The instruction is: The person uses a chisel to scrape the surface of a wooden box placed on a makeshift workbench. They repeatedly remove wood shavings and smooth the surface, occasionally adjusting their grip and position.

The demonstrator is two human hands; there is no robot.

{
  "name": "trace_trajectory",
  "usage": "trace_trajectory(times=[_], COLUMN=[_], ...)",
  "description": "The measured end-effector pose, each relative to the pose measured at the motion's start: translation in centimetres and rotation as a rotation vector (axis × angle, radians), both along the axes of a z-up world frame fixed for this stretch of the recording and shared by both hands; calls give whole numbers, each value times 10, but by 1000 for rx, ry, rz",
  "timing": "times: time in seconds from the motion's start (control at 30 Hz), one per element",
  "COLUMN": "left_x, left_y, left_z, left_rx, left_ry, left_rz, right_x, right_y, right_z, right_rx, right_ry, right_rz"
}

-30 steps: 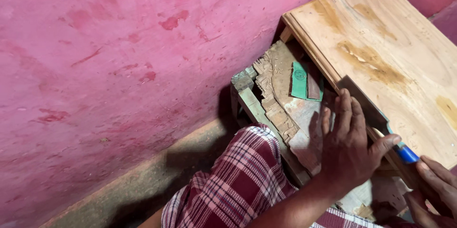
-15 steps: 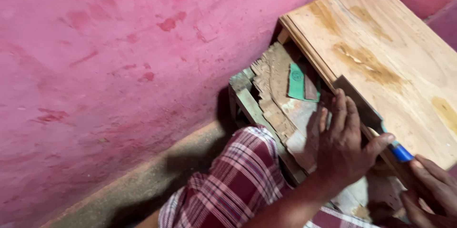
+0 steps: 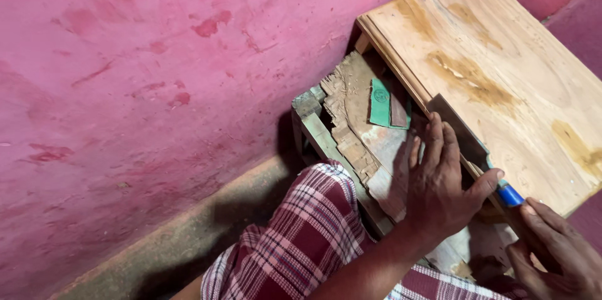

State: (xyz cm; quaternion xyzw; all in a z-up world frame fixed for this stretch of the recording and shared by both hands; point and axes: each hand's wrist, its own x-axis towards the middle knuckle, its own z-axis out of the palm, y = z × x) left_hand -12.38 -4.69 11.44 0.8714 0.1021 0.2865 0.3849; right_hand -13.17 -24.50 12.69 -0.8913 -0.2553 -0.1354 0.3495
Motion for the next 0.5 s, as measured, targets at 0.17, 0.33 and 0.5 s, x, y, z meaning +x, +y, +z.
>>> trace_trajectory(times=[0.17,0.33,0.5], left_x=[-8,-1,-9], left_y=[8,3,-9], left_z=[11,2,-6], left_rx=[-189,-187,-281], left_ry=[-59,-82,-99], left_rz=[-113,-96,-154], right_x=[-5,0,-8], right_y=[-2,-9,-1], right_z=[-24,-19,-10], right_rx=[151,143,-24], right_ry=[68,78,-86], right_rz=[-59,-8,-28])
